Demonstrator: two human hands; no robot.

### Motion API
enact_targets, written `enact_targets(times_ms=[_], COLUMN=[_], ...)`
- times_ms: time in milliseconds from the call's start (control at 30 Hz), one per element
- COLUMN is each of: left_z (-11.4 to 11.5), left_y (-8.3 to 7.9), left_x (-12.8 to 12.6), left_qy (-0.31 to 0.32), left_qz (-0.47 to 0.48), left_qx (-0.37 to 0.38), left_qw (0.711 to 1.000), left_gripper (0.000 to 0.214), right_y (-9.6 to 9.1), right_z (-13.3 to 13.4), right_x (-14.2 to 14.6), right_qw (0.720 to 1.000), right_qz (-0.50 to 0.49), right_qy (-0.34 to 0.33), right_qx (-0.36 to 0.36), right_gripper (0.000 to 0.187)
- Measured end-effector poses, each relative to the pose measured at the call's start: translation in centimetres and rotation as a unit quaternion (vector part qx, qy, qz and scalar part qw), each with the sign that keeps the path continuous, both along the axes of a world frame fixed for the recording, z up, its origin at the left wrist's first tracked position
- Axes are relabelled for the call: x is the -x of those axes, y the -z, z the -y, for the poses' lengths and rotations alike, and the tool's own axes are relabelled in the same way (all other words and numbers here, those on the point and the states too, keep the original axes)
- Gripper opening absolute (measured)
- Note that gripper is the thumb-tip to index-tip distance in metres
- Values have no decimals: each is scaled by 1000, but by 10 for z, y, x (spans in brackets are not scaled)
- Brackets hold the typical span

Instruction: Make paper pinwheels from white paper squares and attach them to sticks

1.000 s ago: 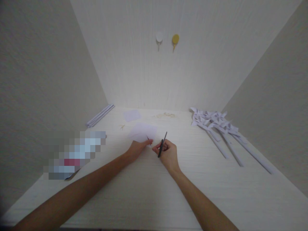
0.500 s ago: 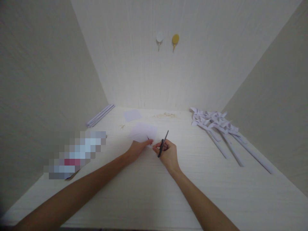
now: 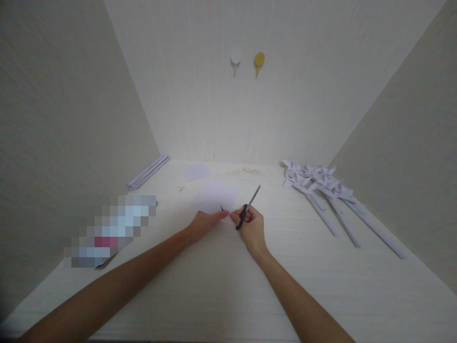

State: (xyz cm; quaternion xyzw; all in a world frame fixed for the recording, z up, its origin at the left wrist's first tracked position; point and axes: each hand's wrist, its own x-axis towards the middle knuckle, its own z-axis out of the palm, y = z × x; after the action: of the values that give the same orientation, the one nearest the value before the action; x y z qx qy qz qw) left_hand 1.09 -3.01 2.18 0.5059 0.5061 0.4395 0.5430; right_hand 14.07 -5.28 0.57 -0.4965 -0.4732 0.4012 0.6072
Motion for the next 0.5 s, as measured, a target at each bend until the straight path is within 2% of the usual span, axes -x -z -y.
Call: enact_targets(times_ms=[133, 200, 300, 367, 500], left_z=[-5, -10, -18, -21, -22], left_y=[2, 5, 8, 10, 13], left_x=[-1, -2, -3, -2, 1], left_qy=[-3, -13, -39, -54, -42], left_qz=[44, 110, 247, 301, 307], left_qx=[-22, -12, 10, 4, -18], left_qw=[999, 994, 968, 952, 951], left_gripper=[24, 26, 27, 24, 17], right_y=[-2, -3, -2, -1, -1], right_z=[1, 1, 0, -1, -1], right_x=[-1, -2, -3, -3, -4], right_qw=[1000, 999, 997, 997, 995], right_qz=[17, 32, 50, 54, 37], right_qy=[23, 40, 56, 61, 87], right_qx=[-5, -10, -13, -12, -11], right_gripper=[22, 20, 18, 18, 19])
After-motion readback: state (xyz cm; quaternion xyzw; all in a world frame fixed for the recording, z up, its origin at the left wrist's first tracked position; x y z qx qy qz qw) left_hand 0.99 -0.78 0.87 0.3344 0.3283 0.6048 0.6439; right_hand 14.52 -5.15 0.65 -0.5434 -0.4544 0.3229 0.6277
